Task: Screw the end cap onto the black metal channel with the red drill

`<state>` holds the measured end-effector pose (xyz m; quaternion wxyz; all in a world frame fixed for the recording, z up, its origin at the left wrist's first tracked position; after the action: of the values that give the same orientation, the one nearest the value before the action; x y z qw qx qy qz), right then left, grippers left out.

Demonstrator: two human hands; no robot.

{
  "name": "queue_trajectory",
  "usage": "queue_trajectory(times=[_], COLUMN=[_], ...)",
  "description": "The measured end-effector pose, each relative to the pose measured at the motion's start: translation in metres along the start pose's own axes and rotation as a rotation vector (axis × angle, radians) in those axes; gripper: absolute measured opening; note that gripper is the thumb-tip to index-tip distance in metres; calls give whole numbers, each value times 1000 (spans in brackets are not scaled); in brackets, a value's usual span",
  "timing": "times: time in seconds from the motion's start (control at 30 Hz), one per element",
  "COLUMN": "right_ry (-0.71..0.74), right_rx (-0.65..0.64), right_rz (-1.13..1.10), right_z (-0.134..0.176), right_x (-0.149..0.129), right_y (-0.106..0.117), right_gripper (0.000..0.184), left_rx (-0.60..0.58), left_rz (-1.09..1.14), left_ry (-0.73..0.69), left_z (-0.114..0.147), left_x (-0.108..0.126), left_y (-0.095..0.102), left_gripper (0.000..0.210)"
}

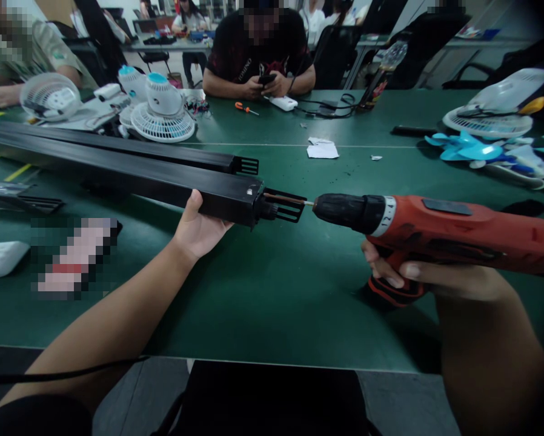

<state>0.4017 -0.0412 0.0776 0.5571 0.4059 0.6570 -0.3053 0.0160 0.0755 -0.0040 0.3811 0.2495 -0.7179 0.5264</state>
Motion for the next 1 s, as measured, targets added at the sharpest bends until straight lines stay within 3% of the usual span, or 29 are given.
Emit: queue_trajectory(times=[0.33, 0.63, 1.0], right_ry=[2, -6, -19], right_rx=[-8, 3, -21], right_rz=[-4, -20, 18], right_z=[-1, 0, -2], right_x=[0, 0, 0], right_y=[-1, 0, -2], right_gripper=[32, 29, 28], left_rx=[6, 8, -1], left_rz=[1, -35, -15], left_ry=[17, 41, 32], left_z=[1, 1, 1], left_x=[0, 0, -1], left_y=[-1, 9, 0], left_gripper=[92, 96, 95])
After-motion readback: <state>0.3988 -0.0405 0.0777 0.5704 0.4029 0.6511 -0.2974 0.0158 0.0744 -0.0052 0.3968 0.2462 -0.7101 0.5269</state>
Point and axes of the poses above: each hand's wrist, its own z-axis away from the middle knuckle, its own y-axis out of the back of the hand, x = y × z, the point moved 7 cm from there along -z, towards the middle knuckle, and after that the axes turned 1 degree about -z, right-handed, at the moved point
